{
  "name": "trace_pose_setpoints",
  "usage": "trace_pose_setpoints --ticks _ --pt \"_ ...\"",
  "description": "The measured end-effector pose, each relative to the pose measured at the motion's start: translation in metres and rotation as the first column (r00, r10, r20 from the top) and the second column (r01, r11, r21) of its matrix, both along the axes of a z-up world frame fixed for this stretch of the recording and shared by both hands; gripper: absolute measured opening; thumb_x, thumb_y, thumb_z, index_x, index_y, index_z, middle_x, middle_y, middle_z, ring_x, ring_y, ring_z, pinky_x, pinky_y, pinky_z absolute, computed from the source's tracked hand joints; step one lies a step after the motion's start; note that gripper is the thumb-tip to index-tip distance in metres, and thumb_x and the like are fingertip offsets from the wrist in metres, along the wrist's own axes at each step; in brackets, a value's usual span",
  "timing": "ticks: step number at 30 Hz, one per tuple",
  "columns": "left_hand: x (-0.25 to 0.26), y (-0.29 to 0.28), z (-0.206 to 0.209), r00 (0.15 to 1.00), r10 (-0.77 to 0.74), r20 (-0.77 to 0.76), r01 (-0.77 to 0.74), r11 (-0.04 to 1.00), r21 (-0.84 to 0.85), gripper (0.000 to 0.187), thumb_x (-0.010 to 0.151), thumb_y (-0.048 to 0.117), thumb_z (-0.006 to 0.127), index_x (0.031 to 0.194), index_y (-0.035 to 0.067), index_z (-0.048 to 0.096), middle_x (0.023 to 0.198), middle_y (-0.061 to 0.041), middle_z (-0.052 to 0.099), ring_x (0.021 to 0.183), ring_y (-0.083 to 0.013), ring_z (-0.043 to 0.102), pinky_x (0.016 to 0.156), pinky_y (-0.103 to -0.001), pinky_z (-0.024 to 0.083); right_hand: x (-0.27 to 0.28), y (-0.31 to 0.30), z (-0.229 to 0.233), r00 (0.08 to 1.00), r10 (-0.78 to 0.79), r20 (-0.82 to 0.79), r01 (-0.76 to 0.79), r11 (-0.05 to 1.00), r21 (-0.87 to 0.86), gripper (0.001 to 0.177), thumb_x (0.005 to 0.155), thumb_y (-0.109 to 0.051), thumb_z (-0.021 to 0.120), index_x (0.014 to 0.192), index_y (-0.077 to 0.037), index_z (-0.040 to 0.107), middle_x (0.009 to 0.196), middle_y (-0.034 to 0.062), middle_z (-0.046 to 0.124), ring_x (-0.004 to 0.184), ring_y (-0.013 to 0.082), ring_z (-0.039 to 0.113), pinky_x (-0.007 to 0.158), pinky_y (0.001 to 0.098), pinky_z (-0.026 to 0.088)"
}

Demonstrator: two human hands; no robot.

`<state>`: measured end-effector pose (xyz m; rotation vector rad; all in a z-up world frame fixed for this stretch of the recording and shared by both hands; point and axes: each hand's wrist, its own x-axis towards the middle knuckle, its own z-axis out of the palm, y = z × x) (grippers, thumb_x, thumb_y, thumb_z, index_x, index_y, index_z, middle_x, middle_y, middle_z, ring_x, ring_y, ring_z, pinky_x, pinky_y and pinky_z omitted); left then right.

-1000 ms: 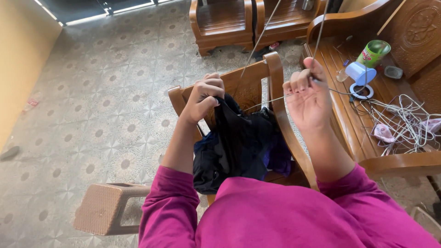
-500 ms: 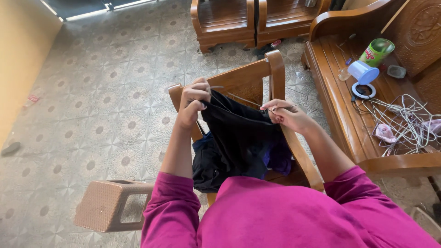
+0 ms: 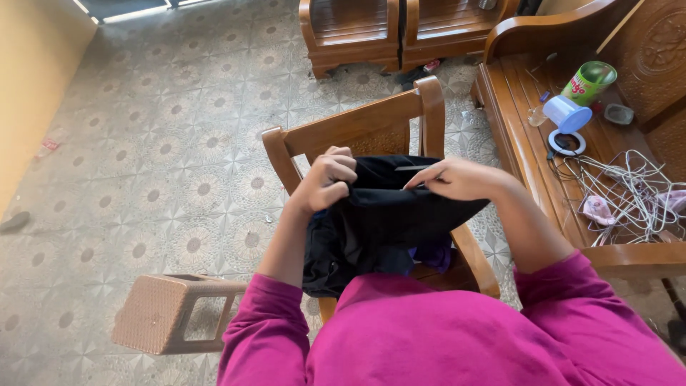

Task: The person repeatedly picks up garments from a wooden chair, places each on a hanger, and hangs the hanger on a metal drying rack. The person handles several dark-colored garments one at a time, adjusting them on the hangers before placing them on the rack.

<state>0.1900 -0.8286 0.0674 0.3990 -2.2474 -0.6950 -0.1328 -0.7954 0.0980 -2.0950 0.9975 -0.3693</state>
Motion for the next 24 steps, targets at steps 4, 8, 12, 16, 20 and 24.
trace_pose_setpoints --ticks 4,8,12,16,20,24 --pt "-0.020 0.013 -0.006 0.999 -0.002 0.046 0.000 0.999 0.047 0.019 0.073 0.024 0.057 0.060 0.014 0.048 0.072 -0.004 0.048 0.079 -0.0275 0.051 0.085 -0.042 0.040 0.025 -0.002 0.011 0.982 0.107 -0.153 -0.123 0.987 -0.105 0.031 0.091 -0.018 0.056 0.111 -0.030 0.077 0.097 0.0071 0.080 0.095 0.0380 0.073 0.087 0.0481 0.056" --pt "-0.021 0.031 -0.003 0.965 0.168 0.199 -0.175 0.984 0.017 0.022 0.077 0.032 0.059 0.083 0.011 0.057 0.102 -0.012 0.054 0.099 -0.0348 0.054 0.091 -0.049 0.042 0.023 -0.005 0.016 0.990 0.061 -0.127 -0.077 0.990 -0.122 0.025 0.094 -0.019 0.057 0.109 -0.029 0.074 0.088 0.0063 0.078 0.090 0.0357 0.073 0.081 0.0473 0.055" --pt "-0.019 0.054 -0.014 0.713 0.594 0.372 -0.564 0.802 -0.199 0.047 0.086 0.045 0.061 0.125 0.019 0.054 0.111 -0.010 0.058 0.100 -0.0372 0.065 0.082 -0.048 0.053 0.019 -0.009 0.013 0.995 -0.016 -0.097 0.005 0.993 -0.116 0.024 0.095 -0.023 0.057 0.115 -0.028 0.071 0.089 0.0081 0.079 0.094 0.0371 0.073 0.085 0.0498 0.055" --pt "-0.023 0.072 -0.043 0.587 0.695 0.415 -0.645 0.712 -0.279 0.038 0.100 0.051 0.050 0.109 0.015 0.060 0.085 -0.012 0.065 0.083 -0.0373 0.070 0.073 -0.048 0.054 0.018 -0.006 0.007 0.998 -0.040 -0.043 0.034 0.992 -0.119 0.028 0.095 -0.023 0.059 0.122 -0.024 0.065 0.089 0.0096 0.080 0.093 0.0372 0.074 0.085 0.0525 0.054" --pt "-0.025 0.085 -0.068 0.535 0.773 0.340 -0.719 0.628 -0.296 0.031 0.102 0.052 0.051 0.094 0.023 0.058 0.075 -0.005 0.062 0.072 -0.0299 0.069 0.062 -0.040 0.054 0.013 -0.013 -0.023 0.996 0.040 0.078 -0.033 0.995 -0.090 0.037 0.093 -0.019 0.063 0.130 -0.019 0.059 0.086 0.0055 0.081 0.090 0.0302 0.076 0.085 0.0463 0.057" --pt "-0.020 0.098 -0.079 0.483 0.830 0.279 -0.805 0.546 -0.230 0.028 0.098 0.054 0.057 0.090 0.027 0.060 0.070 -0.002 0.060 0.072 -0.0283 0.071 0.059 -0.038 0.054 -0.003 -0.011 -0.018 0.977 0.111 0.183 -0.068 0.972 -0.223 0.045 0.092 -0.020 0.068 0.135 -0.010 0.060 0.102 0.0076 0.080 0.094 0.0260 0.075 0.088 0.0423 0.057"
